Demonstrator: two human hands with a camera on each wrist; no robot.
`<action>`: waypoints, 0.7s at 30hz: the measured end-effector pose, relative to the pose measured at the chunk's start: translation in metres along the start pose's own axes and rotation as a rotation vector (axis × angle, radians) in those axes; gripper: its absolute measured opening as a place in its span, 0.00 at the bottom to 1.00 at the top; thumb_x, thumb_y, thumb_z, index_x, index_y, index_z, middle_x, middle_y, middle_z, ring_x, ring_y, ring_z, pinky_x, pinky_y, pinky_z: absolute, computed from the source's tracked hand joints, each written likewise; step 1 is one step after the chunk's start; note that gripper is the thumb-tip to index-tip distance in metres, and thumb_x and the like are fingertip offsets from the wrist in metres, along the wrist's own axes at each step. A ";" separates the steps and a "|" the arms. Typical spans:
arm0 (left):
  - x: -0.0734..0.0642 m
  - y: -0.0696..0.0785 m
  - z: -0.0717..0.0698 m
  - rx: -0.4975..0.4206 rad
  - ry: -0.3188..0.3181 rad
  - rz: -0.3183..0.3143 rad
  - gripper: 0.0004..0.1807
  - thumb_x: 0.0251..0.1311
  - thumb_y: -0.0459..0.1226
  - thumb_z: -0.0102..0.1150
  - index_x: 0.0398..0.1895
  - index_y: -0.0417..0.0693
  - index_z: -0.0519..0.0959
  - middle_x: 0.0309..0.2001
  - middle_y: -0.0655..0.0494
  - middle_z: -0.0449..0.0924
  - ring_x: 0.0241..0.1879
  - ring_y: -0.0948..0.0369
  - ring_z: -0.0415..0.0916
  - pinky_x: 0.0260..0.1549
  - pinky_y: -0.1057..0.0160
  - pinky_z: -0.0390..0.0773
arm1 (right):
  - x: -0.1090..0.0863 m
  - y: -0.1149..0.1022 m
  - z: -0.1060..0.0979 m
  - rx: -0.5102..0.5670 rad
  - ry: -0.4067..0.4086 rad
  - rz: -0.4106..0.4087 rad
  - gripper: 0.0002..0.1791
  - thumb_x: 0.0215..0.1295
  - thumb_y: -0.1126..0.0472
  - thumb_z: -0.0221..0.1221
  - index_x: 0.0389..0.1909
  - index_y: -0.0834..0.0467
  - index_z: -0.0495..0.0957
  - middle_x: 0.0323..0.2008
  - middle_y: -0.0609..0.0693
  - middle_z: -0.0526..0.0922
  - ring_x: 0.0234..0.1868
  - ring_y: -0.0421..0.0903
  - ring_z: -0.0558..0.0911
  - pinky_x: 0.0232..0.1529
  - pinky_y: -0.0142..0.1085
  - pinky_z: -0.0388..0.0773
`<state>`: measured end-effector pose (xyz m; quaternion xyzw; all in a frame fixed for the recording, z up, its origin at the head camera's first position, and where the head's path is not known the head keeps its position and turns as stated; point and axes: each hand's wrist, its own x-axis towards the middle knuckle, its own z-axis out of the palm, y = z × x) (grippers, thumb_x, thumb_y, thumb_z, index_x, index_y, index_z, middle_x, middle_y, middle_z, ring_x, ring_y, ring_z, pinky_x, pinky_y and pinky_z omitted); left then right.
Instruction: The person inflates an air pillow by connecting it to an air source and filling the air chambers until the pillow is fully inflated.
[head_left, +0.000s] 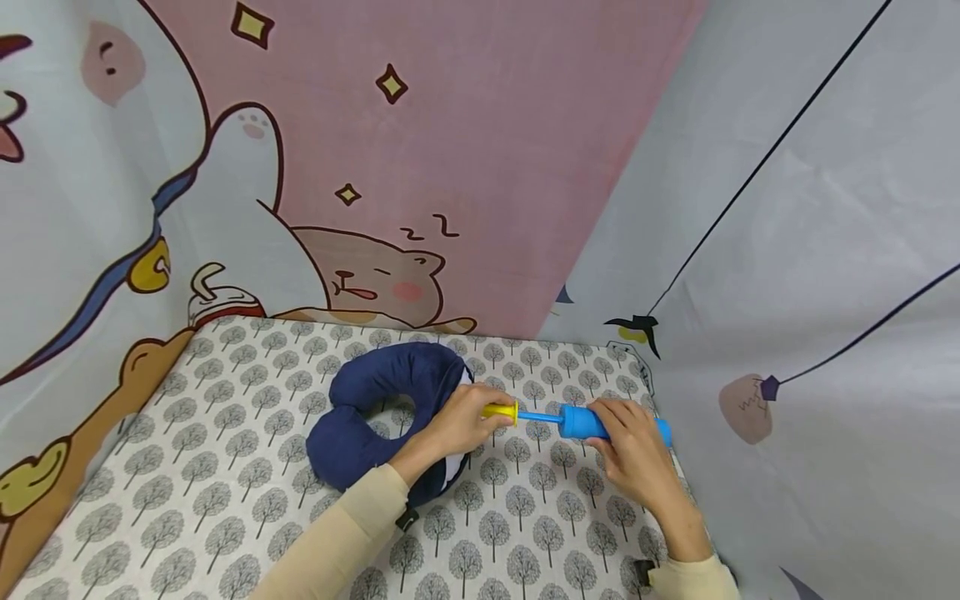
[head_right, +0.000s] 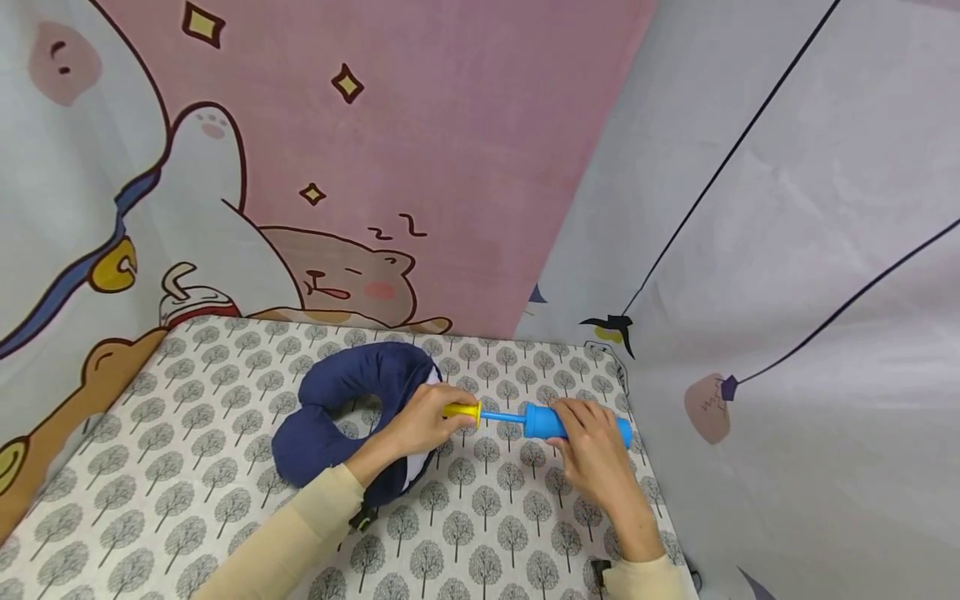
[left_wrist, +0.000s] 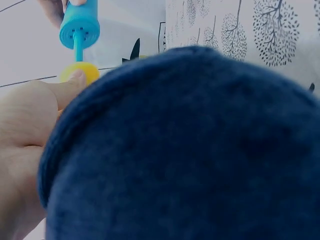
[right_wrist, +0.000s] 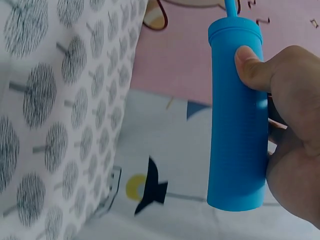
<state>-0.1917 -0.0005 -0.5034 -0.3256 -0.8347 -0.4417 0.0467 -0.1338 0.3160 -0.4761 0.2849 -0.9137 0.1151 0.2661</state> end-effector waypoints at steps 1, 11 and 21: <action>0.000 -0.001 0.000 -0.002 0.000 0.005 0.12 0.73 0.35 0.75 0.56 0.44 0.93 0.49 0.50 0.95 0.43 0.59 0.88 0.45 0.66 0.88 | -0.002 0.003 -0.003 0.002 -0.005 0.007 0.31 0.56 0.69 0.83 0.62 0.68 0.85 0.58 0.66 0.90 0.60 0.69 0.84 0.63 0.67 0.78; 0.005 0.004 0.000 0.018 -0.006 -0.014 0.11 0.74 0.34 0.75 0.55 0.43 0.93 0.48 0.50 0.95 0.43 0.59 0.88 0.45 0.65 0.88 | -0.013 0.030 -0.033 0.033 -0.014 0.044 0.32 0.56 0.73 0.81 0.64 0.70 0.84 0.59 0.69 0.89 0.61 0.70 0.82 0.63 0.68 0.74; 0.003 -0.015 0.012 -0.038 0.034 0.060 0.11 0.74 0.38 0.75 0.54 0.46 0.93 0.48 0.52 0.95 0.42 0.65 0.87 0.42 0.68 0.87 | -0.016 0.033 -0.038 0.020 -0.007 0.032 0.34 0.52 0.74 0.81 0.62 0.69 0.85 0.59 0.68 0.89 0.61 0.71 0.82 0.61 0.68 0.75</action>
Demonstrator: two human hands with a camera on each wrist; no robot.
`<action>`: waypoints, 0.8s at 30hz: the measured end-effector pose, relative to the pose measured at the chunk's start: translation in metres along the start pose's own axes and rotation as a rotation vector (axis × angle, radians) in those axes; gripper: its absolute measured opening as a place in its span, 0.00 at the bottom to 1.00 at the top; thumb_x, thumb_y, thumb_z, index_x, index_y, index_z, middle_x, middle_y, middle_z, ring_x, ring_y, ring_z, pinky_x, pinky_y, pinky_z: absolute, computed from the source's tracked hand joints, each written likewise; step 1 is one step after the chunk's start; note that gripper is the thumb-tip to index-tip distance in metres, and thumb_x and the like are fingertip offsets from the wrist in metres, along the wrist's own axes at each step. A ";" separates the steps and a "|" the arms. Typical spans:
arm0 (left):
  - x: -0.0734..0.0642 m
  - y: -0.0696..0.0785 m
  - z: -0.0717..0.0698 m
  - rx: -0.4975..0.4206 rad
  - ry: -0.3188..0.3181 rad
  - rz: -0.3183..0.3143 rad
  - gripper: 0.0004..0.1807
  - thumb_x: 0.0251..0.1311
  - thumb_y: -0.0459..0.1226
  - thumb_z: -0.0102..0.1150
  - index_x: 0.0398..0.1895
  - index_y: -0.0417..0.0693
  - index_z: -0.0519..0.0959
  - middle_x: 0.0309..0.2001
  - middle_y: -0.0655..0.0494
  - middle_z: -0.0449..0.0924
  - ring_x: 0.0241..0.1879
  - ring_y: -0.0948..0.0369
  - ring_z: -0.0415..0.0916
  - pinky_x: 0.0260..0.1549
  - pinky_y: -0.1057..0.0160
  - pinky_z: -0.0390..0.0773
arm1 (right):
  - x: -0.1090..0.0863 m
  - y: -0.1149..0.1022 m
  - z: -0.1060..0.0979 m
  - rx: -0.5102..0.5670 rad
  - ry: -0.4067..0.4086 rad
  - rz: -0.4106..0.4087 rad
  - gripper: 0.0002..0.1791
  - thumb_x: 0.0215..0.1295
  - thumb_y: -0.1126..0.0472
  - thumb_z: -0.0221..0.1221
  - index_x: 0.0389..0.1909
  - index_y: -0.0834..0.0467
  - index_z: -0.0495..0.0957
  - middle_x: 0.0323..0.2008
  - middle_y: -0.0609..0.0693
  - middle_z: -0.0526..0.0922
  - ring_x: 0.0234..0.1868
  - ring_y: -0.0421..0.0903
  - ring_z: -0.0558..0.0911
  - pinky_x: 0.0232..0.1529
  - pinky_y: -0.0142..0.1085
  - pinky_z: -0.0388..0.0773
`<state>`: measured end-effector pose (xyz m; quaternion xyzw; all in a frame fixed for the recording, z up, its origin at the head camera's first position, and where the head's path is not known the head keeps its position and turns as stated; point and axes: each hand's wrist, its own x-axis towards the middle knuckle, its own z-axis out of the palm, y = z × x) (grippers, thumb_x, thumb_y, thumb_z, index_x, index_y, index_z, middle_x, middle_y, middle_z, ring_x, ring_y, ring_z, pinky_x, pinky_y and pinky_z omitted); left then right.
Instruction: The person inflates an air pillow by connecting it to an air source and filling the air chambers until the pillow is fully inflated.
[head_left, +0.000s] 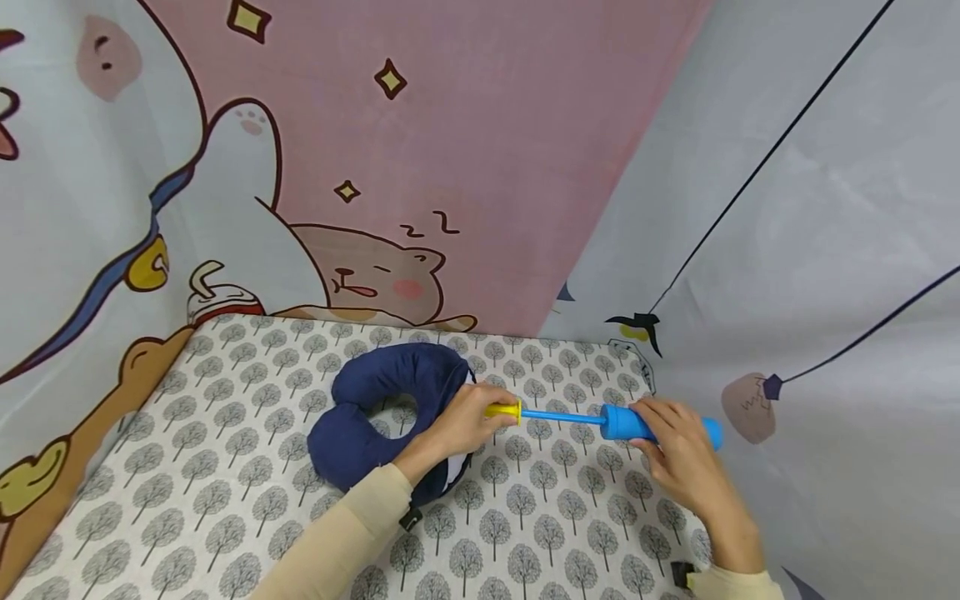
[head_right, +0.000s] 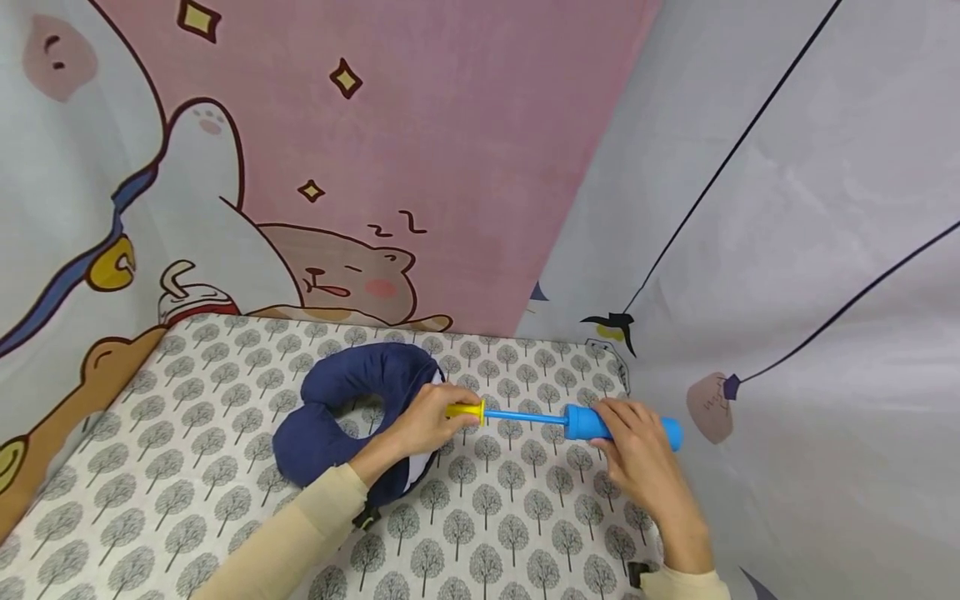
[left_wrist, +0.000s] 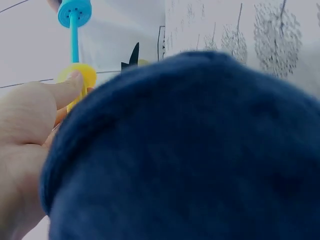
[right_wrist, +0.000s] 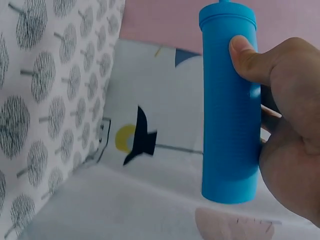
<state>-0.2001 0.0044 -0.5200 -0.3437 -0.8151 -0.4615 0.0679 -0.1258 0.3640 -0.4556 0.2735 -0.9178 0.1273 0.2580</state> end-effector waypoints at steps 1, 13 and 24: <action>0.000 -0.003 0.002 -0.003 0.006 0.013 0.11 0.74 0.38 0.76 0.54 0.45 0.93 0.48 0.52 0.95 0.42 0.65 0.87 0.42 0.68 0.87 | 0.001 -0.002 0.001 -0.001 -0.001 -0.005 0.33 0.52 0.73 0.81 0.63 0.69 0.85 0.59 0.68 0.89 0.61 0.70 0.82 0.61 0.68 0.75; 0.000 0.013 -0.005 0.017 -0.001 -0.012 0.11 0.72 0.35 0.76 0.54 0.44 0.93 0.48 0.50 0.96 0.43 0.59 0.87 0.43 0.65 0.87 | 0.020 -0.030 0.028 -0.025 0.041 -0.082 0.29 0.54 0.70 0.81 0.59 0.71 0.87 0.56 0.68 0.91 0.57 0.70 0.85 0.59 0.68 0.79; -0.002 -0.001 0.002 0.023 0.037 0.062 0.12 0.75 0.38 0.74 0.55 0.44 0.93 0.48 0.50 0.96 0.41 0.63 0.85 0.39 0.66 0.84 | 0.031 -0.052 0.051 -0.013 0.052 -0.089 0.27 0.57 0.69 0.81 0.58 0.72 0.87 0.54 0.68 0.92 0.54 0.67 0.85 0.56 0.64 0.81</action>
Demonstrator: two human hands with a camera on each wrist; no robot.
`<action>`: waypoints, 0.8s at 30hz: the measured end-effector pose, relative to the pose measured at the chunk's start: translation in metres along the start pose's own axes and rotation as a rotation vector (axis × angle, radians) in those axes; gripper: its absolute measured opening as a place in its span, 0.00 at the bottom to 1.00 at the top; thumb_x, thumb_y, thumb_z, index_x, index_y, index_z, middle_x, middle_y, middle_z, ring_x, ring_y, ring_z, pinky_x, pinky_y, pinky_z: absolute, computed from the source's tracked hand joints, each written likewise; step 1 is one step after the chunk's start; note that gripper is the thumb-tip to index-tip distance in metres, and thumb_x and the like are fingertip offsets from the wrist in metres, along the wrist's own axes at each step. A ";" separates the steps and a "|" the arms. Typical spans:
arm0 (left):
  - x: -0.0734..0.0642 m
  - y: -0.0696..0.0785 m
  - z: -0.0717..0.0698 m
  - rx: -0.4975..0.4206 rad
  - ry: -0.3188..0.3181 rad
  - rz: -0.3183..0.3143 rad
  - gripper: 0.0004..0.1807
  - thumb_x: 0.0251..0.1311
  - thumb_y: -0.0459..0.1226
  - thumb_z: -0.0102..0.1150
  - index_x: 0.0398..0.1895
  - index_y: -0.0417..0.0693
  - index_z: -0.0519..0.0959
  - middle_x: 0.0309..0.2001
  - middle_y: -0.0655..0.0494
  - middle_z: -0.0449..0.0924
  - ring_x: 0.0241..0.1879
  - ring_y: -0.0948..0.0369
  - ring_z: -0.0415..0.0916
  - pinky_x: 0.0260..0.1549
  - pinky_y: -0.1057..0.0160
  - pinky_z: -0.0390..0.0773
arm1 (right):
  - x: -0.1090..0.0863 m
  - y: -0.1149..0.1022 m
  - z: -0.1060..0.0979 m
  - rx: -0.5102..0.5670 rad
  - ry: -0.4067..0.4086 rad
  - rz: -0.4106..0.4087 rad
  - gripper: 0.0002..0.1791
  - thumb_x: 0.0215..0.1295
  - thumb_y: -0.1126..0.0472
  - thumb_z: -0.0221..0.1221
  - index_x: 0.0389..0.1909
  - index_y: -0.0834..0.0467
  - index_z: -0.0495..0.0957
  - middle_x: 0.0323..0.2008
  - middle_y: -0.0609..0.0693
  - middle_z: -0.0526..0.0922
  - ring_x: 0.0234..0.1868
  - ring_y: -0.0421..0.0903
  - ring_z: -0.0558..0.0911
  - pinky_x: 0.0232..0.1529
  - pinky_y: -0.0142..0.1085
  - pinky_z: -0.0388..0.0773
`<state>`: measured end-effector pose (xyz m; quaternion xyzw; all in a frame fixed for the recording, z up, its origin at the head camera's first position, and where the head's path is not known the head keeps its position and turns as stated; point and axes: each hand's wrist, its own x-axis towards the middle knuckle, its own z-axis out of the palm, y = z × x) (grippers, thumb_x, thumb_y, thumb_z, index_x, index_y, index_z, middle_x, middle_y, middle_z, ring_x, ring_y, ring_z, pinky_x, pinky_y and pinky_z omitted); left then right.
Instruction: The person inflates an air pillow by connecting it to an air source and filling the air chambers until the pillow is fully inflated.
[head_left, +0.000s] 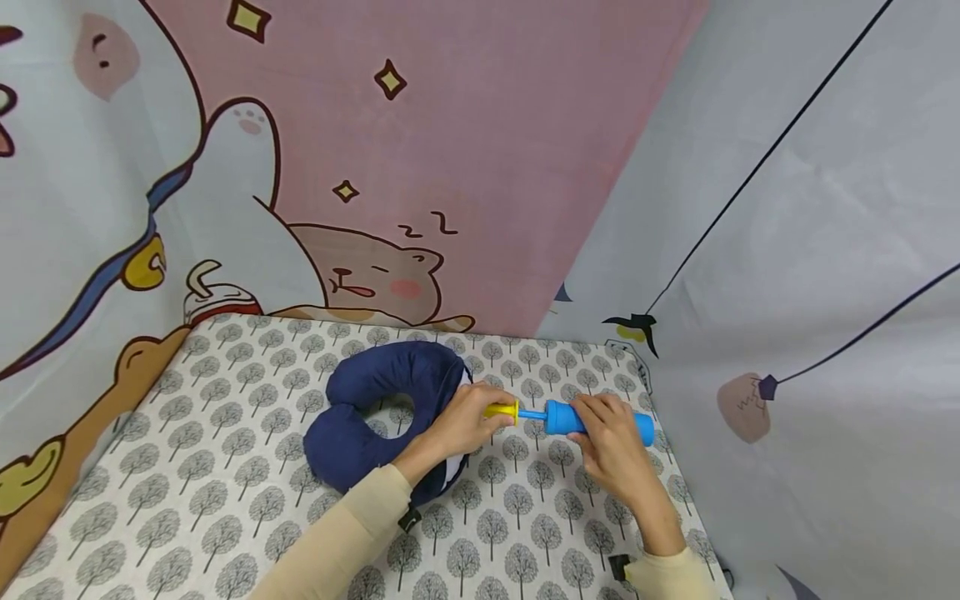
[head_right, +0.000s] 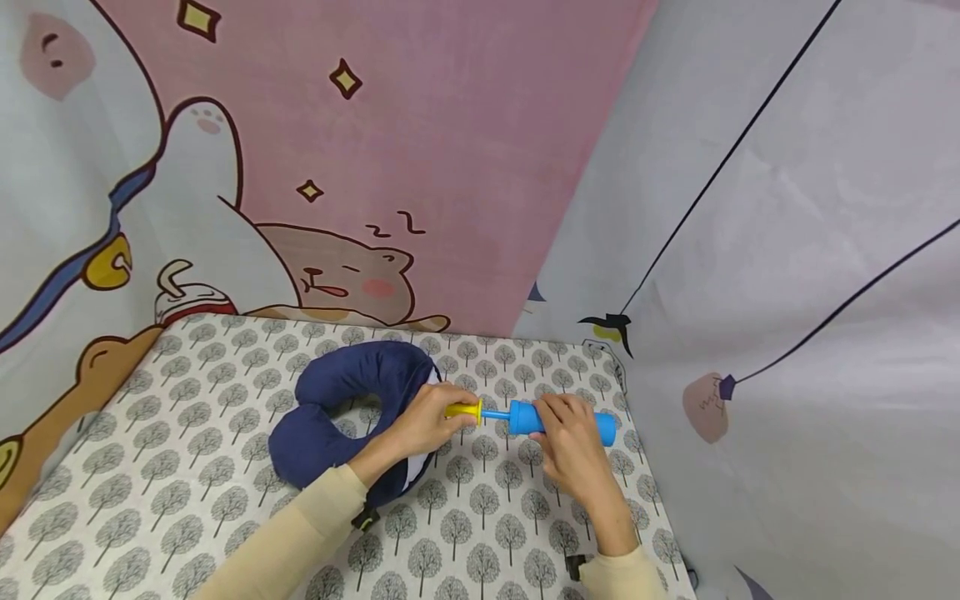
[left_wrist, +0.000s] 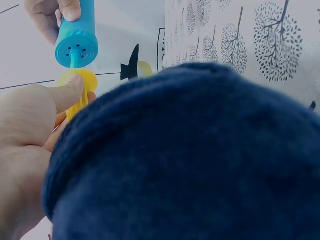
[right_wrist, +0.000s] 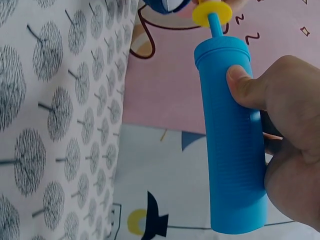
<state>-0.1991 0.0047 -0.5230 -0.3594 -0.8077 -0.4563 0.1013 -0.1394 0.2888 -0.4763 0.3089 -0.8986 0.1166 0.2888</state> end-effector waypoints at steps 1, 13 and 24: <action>0.000 -0.001 0.000 -0.002 0.000 -0.007 0.12 0.74 0.38 0.75 0.55 0.44 0.93 0.48 0.50 0.96 0.41 0.63 0.86 0.39 0.67 0.85 | 0.001 -0.002 0.002 -0.003 -0.002 0.000 0.28 0.57 0.69 0.81 0.58 0.72 0.87 0.54 0.68 0.92 0.54 0.67 0.85 0.57 0.64 0.81; 0.000 -0.001 0.000 -0.006 0.011 -0.052 0.12 0.71 0.36 0.78 0.54 0.44 0.94 0.47 0.50 0.96 0.39 0.64 0.82 0.38 0.68 0.82 | 0.016 -0.025 0.019 -0.030 -0.048 0.035 0.30 0.55 0.67 0.84 0.59 0.70 0.86 0.55 0.65 0.92 0.57 0.66 0.86 0.60 0.65 0.81; 0.003 0.005 -0.005 0.001 -0.016 -0.067 0.11 0.72 0.37 0.77 0.53 0.45 0.94 0.46 0.51 0.96 0.39 0.64 0.84 0.39 0.67 0.83 | 0.019 -0.024 0.017 -0.009 -0.066 0.047 0.30 0.56 0.67 0.84 0.59 0.69 0.87 0.56 0.65 0.91 0.60 0.67 0.86 0.63 0.66 0.81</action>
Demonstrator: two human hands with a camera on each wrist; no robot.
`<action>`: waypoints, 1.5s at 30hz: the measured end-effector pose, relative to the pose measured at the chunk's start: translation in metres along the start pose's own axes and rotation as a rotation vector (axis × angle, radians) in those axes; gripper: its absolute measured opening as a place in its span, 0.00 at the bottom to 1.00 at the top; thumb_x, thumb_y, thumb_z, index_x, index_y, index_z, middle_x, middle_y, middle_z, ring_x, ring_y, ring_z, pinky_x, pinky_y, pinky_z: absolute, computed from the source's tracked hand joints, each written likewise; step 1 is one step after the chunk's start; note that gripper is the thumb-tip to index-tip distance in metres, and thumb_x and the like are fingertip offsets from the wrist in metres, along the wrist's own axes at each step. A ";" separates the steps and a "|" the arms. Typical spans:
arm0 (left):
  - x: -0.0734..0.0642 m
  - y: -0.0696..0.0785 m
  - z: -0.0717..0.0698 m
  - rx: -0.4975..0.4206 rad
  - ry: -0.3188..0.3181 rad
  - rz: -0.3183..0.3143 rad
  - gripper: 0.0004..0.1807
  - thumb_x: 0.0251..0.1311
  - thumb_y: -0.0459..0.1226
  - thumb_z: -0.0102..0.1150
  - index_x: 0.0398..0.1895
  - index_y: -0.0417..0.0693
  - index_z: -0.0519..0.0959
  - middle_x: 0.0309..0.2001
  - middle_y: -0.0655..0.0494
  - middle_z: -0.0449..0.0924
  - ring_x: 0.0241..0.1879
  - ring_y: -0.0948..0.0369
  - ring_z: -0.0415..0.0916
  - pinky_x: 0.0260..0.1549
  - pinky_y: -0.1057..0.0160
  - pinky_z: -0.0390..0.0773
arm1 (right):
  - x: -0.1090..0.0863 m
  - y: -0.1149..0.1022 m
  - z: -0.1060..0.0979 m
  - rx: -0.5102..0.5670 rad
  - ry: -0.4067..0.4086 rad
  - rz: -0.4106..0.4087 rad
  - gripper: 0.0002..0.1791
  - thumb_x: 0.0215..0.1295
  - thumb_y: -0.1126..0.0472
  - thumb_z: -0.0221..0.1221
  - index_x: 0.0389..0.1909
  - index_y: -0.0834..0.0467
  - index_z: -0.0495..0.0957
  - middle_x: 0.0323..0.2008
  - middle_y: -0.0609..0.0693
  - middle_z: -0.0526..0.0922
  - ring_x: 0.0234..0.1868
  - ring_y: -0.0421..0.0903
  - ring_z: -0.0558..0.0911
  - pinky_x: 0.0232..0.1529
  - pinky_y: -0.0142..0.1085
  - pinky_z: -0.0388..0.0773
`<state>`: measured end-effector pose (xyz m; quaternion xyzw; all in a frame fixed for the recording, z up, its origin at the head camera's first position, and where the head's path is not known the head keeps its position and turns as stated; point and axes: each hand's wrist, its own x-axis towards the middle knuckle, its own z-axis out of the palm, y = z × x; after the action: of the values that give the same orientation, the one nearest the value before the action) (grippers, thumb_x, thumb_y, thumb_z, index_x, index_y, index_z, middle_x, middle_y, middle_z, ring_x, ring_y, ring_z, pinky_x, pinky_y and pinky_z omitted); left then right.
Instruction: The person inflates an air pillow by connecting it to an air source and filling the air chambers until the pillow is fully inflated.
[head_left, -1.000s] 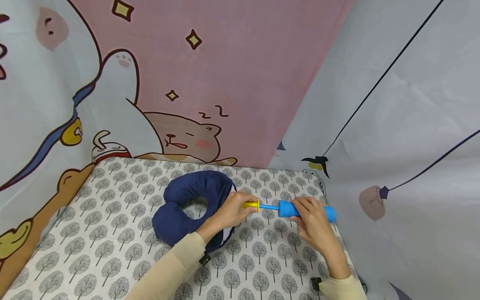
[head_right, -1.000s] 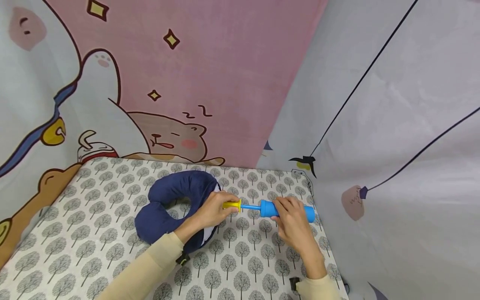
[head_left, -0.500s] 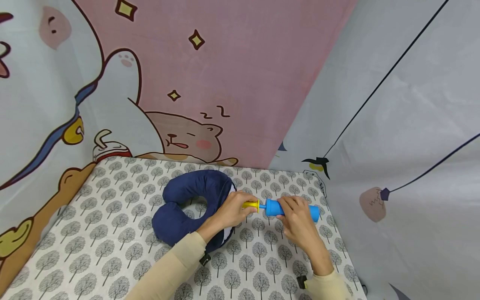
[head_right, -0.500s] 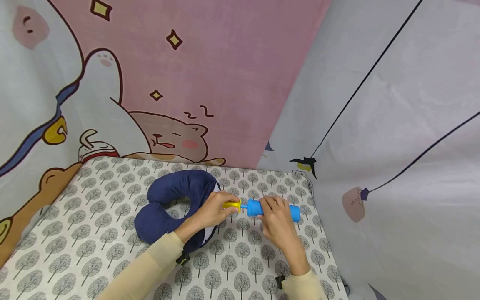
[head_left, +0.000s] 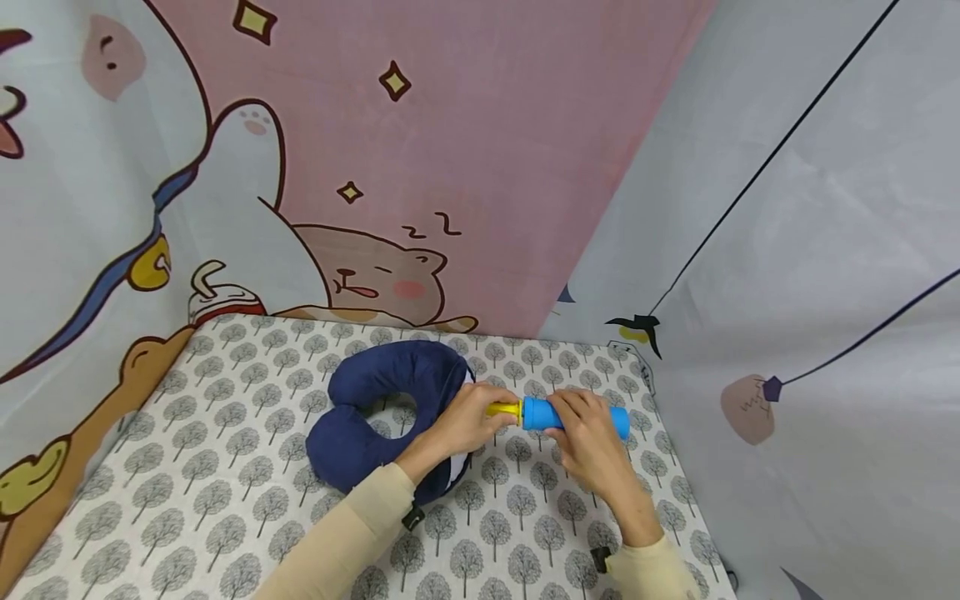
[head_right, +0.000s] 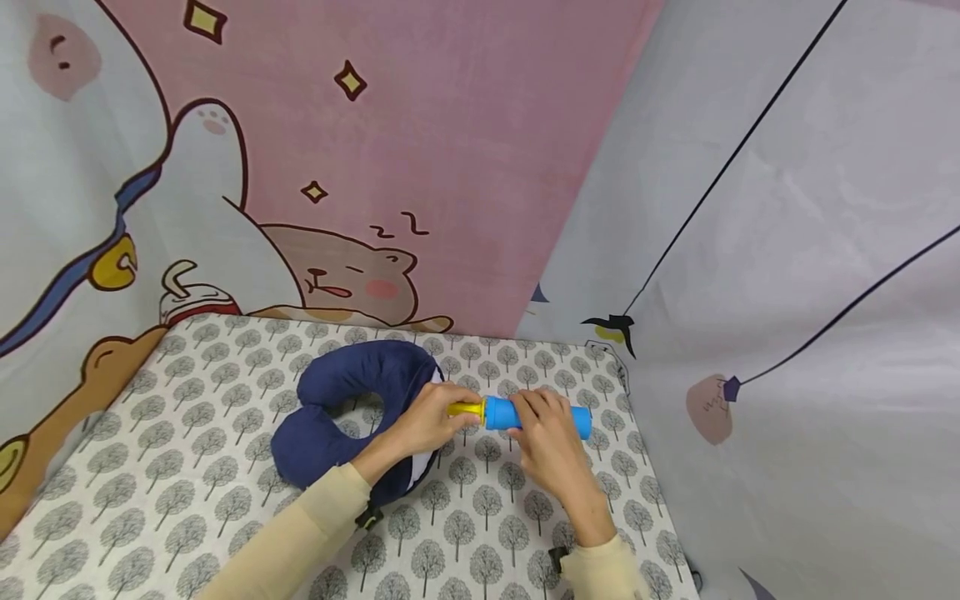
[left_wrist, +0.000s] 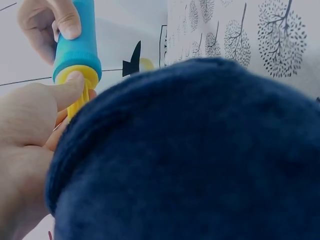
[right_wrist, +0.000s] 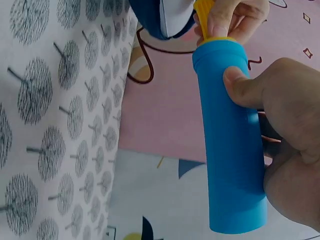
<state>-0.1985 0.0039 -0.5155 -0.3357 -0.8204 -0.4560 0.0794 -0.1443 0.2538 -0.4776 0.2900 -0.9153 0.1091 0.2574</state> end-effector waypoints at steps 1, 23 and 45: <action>0.000 -0.005 0.003 0.007 -0.001 0.012 0.11 0.73 0.37 0.76 0.54 0.45 0.94 0.47 0.52 0.96 0.39 0.64 0.84 0.39 0.67 0.84 | -0.002 0.003 -0.002 0.001 0.002 -0.003 0.29 0.56 0.67 0.84 0.59 0.68 0.87 0.56 0.65 0.91 0.60 0.67 0.86 0.64 0.66 0.81; -0.002 0.005 -0.004 0.004 -0.046 -0.053 0.12 0.72 0.36 0.76 0.56 0.44 0.93 0.50 0.51 0.96 0.45 0.60 0.88 0.46 0.65 0.88 | -0.053 0.068 -0.053 0.069 0.005 0.094 0.31 0.57 0.73 0.80 0.63 0.70 0.84 0.59 0.69 0.89 0.62 0.71 0.82 0.66 0.70 0.72; -0.003 -0.002 0.004 -0.043 0.000 0.022 0.11 0.75 0.38 0.75 0.56 0.48 0.94 0.48 0.52 0.96 0.42 0.63 0.87 0.41 0.68 0.86 | -0.036 0.044 -0.043 0.023 0.088 -0.030 0.34 0.48 0.75 0.82 0.61 0.72 0.85 0.56 0.70 0.91 0.58 0.70 0.83 0.61 0.69 0.76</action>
<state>-0.1963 0.0054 -0.5205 -0.3465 -0.8066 -0.4726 0.0770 -0.1280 0.3213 -0.4628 0.3015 -0.8974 0.1282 0.2955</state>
